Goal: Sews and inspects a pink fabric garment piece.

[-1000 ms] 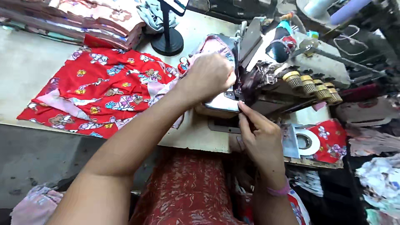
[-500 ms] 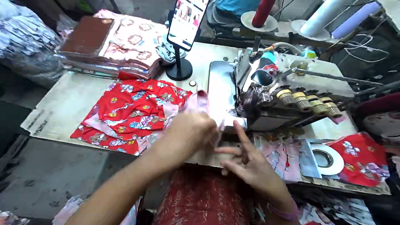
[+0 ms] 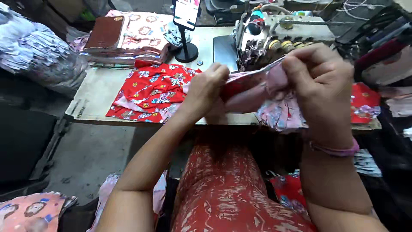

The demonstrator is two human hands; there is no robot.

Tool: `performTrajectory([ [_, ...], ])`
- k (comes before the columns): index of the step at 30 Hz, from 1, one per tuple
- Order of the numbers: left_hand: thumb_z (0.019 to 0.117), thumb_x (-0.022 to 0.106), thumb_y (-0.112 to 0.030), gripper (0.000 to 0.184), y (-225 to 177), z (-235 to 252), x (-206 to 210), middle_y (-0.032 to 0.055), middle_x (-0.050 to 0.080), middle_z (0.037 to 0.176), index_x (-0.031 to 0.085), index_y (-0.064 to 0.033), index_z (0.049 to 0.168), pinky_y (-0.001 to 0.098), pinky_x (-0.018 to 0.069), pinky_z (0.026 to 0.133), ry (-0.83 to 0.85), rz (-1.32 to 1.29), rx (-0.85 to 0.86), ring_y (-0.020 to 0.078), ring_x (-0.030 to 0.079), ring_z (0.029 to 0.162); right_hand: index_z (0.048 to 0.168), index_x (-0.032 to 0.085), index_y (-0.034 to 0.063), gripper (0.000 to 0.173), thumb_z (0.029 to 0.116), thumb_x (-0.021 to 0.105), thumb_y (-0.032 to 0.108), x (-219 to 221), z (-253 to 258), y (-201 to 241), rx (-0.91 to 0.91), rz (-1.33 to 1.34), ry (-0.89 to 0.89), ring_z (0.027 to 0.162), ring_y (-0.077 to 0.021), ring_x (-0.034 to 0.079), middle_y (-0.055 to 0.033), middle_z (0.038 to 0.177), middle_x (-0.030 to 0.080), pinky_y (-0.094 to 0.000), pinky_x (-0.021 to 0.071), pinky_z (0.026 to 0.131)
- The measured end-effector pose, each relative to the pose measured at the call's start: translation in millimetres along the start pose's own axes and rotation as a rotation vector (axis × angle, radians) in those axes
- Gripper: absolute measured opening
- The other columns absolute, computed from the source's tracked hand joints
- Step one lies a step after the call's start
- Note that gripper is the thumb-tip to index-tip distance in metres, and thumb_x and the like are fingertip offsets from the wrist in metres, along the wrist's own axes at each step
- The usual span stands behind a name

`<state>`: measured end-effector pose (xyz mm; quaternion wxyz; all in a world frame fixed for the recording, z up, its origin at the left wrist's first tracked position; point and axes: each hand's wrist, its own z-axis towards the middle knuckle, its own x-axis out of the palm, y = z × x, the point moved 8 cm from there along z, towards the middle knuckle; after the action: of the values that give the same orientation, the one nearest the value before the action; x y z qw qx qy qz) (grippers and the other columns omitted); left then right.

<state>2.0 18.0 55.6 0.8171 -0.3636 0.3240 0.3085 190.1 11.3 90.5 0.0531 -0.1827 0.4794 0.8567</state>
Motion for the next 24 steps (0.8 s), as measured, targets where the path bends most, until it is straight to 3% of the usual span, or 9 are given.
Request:
performTrajectory([
  [2,0.0928,0.067,0.000,0.024,12,-31,-25,0.0218,0.067,0.123,0.068,0.0030,0.117,0.0493,0.0588,0.081,0.014,0.015,-0.074,0.0339,0.071,0.096,0.111,0.062,0.0106,0.012,0.1039,0.059,0.019,-20,-12,19,-0.047,-0.152,-0.081,0.051,0.0034,0.055,0.0069,0.079,0.062,-0.0138,0.0492,0.044],
  [7,0.1028,0.058,-0.013,0.021,-6,-81,-101,0.0038,0.074,0.086,0.075,-0.0011,0.108,0.0130,0.0502,0.073,0.046,-0.066,0.027,-0.0037,0.063,0.074,0.111,0.065,0.0089,0.023,0.1049,0.058,0.029,-53,-28,29,0.027,-0.465,-0.086,0.058,0.0001,0.055,0.0002,0.081,0.062,-0.0195,0.0492,0.056],
  [9,0.1064,0.051,-0.019,0.028,-13,-91,-125,-0.0027,0.063,0.072,0.072,-0.0034,0.096,0.0111,0.0442,0.063,0.142,0.021,0.001,-0.0065,0.053,0.064,0.113,0.068,0.0025,0.031,0.1045,0.056,0.030,-63,-16,30,0.079,-0.590,-0.093,0.072,-0.0156,0.060,-0.0126,0.091,0.067,-0.0401,0.0504,0.069],
  [11,0.1065,0.049,-0.022,0.031,-14,-106,-143,-0.0015,0.062,0.067,0.070,-0.0050,0.091,0.0205,0.0474,0.059,0.226,0.144,-0.063,0.0013,0.057,0.060,0.113,0.068,-0.0040,0.034,0.1044,0.055,0.025,-64,0,20,0.128,-0.640,-0.070,0.089,-0.0386,0.064,-0.0271,0.101,0.067,-0.0629,0.0466,0.081],
  [13,0.1063,0.047,-0.029,0.037,-17,-124,-147,-0.0023,0.062,0.064,0.070,-0.0088,0.086,0.0302,0.0524,0.055,0.326,0.160,-0.109,0.0077,0.062,0.058,0.113,0.069,-0.0068,0.033,0.1043,0.055,0.022,-49,19,8,0.141,-0.658,-0.026,0.104,-0.0511,0.063,-0.0339,0.108,0.066,-0.0718,0.0418,0.090],
  [16,0.1071,0.047,-0.033,0.043,-52,-129,-119,-0.0110,0.060,0.060,0.071,-0.0105,0.078,0.0120,0.0488,0.050,0.558,-0.283,-0.024,-0.0079,0.056,0.054,0.118,0.067,-0.0090,0.035,0.1040,0.051,0.019,-2,62,16,0.071,-0.548,-0.063,0.112,-0.0456,0.063,-0.0319,0.116,0.066,-0.0626,0.0441,0.099],
  [18,0.1076,0.048,-0.025,0.043,-83,-115,-88,-0.0113,0.058,0.061,0.068,-0.0050,0.075,0.0072,0.0444,0.053,0.644,-0.691,0.065,-0.0116,0.052,0.056,0.125,0.064,-0.0044,0.034,0.1055,0.046,0.018,57,82,47,-0.079,-0.287,-0.001,0.105,-0.0242,0.067,-0.0202,0.118,0.067,-0.0419,0.0519,0.095],
  [21,0.1057,0.054,-0.022,0.036,-94,-71,-93,-0.0154,0.058,0.066,0.061,-0.0110,0.072,0.0059,0.0439,0.062,0.170,-0.786,0.145,-0.0140,0.052,0.065,0.144,0.051,0.0014,0.042,0.1115,0.036,0.024,118,70,105,-0.178,0.258,0.427,0.118,-0.0125,0.064,-0.0109,0.142,0.057,-0.0290,0.0565,0.096],
  [24,0.1036,0.056,-0.007,0.016,-97,-31,-109,-0.0055,0.075,0.094,0.071,-0.0004,0.104,0.0234,0.0619,0.078,-0.265,-0.761,0.226,0.0019,0.072,0.086,0.114,0.059,0.0011,0.042,0.1092,0.023,0.021,60,48,111,-0.128,0.588,0.320,0.094,-0.0167,0.074,-0.0070,0.110,0.075,-0.0345,0.0623,0.082],
])
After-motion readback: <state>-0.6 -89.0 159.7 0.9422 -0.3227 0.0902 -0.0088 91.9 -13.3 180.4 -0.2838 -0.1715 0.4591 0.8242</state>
